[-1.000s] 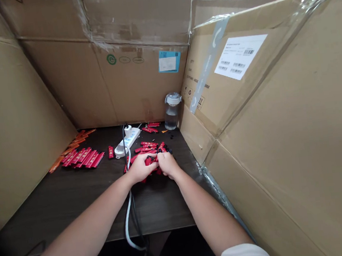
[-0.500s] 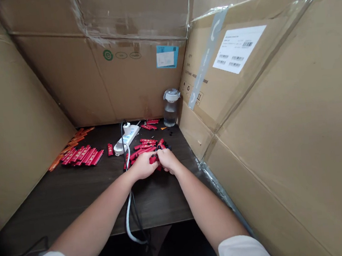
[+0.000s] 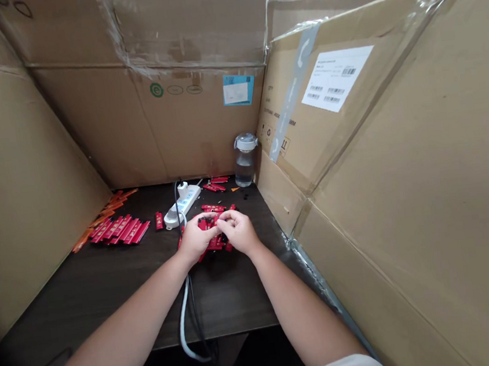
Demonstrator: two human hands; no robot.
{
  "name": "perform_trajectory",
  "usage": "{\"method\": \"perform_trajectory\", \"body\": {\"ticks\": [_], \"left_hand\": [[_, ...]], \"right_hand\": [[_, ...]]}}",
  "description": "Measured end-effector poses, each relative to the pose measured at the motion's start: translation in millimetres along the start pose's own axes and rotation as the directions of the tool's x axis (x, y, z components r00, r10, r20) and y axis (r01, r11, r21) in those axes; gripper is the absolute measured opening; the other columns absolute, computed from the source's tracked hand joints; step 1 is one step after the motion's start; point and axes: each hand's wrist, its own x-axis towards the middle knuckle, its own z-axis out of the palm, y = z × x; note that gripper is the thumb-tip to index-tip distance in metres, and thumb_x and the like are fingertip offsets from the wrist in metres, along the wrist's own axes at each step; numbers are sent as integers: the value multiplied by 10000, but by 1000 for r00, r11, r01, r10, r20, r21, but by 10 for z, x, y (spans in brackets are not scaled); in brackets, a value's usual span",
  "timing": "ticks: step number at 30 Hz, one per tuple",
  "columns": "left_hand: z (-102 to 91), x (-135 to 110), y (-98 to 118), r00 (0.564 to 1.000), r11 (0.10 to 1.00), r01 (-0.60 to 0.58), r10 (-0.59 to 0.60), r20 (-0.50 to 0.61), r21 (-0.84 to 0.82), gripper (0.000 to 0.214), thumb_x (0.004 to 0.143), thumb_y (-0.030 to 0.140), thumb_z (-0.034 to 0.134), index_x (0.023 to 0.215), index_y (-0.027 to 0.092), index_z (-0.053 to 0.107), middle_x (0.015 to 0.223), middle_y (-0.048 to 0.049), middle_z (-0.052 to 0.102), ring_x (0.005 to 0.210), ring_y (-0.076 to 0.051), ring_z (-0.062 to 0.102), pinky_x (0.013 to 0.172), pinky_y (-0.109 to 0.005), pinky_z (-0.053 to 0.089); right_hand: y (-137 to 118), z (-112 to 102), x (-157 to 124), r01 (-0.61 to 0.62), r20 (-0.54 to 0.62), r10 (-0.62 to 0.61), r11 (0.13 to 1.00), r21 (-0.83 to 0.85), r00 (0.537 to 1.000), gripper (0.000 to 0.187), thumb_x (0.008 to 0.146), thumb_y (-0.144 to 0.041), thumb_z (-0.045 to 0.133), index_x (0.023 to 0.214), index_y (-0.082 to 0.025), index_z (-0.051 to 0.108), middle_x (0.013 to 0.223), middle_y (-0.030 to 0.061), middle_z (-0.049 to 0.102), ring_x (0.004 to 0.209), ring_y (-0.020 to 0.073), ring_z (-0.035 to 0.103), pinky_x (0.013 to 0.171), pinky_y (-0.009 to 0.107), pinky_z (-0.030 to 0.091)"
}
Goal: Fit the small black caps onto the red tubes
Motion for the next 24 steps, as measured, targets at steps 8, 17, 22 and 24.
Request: {"method": "perform_trajectory", "body": {"ticks": [8,17,22,24], "left_hand": [[-13,-102,20,925,914,-368,379,-36,170,265,746,202,614,1010,195,636,994,-51,665,957,-174,619,898,-324,477],[-94,-79,31,868,858,-496,488,89,137,217,755,172,597,958,213,661,921,-41,660,886,-158,619,836,-294,485],[-114,-66,48,878,862,-476,457,141,171,215,755,216,630,967,220,671,917,-45,664,879,-164,620,826,-298,485],[-108,-64,54,879,860,-474,453,146,187,221,753,232,645,971,221,673,913,-44,666,873,-163,621,824,-292,484]], "right_hand": [[-186,49,-118,93,-73,-88,993,70,993,227,722,-362,632,815,-159,592,503,-62,411,441,72,344,448,217,318],[-216,-18,-130,3,92,-23,977,212,996,226,674,-336,702,714,-162,562,463,-72,428,384,56,345,384,192,270],[-183,-56,-105,-119,186,60,940,321,981,264,648,-358,727,689,-162,555,424,-92,389,343,37,278,350,183,218],[-185,-68,-99,-192,229,106,899,394,968,281,627,-356,742,686,-166,543,418,-105,353,338,25,222,338,177,187]]}}
